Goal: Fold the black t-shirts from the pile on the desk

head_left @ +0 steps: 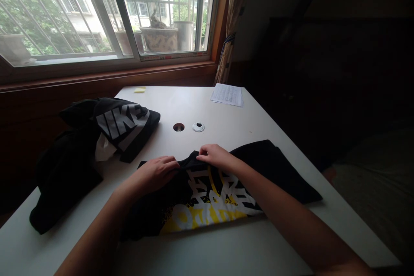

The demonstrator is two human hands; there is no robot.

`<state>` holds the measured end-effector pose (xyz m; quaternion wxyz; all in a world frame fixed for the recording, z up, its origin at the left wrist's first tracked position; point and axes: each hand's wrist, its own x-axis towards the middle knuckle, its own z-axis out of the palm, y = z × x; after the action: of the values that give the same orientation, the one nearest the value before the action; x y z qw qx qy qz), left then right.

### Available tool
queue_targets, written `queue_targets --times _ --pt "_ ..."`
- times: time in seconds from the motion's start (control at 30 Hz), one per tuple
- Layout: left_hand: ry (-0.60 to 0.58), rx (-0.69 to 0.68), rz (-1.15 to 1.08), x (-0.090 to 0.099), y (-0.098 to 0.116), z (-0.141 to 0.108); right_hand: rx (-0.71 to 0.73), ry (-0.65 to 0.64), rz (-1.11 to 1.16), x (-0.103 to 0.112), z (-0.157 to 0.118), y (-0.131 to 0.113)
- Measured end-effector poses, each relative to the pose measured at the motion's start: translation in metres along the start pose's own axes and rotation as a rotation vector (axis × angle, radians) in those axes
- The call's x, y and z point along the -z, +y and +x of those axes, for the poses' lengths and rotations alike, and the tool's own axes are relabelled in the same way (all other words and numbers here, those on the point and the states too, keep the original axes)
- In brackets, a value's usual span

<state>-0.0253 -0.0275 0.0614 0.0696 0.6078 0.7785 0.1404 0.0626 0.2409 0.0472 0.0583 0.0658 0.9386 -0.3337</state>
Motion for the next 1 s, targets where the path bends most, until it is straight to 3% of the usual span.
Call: queue_targets --times 0.2,0.3,0.53,0.77,1.0 --pt "-0.056 0.039 -0.045 0.013 0.011 -0.006 -0.186 -0.180 0.089 0.019 -0.005 -0.015" --pt "-0.064 0.019 -0.079 0.019 0.014 -0.009 -0.211 -0.275 0.092 0.021 -0.005 -0.012" --pt "-0.072 -0.008 -0.095 0.030 0.021 -0.015 -0.148 -0.386 0.029 0.020 -0.001 0.000" --pt "0.004 -0.009 -0.063 0.026 0.016 -0.017 -0.152 -0.436 -0.070 0.025 -0.003 -0.005" --pt "-0.017 -0.024 -0.107 0.027 0.015 -0.017 -0.081 -0.517 -0.012 0.022 -0.008 -0.008"
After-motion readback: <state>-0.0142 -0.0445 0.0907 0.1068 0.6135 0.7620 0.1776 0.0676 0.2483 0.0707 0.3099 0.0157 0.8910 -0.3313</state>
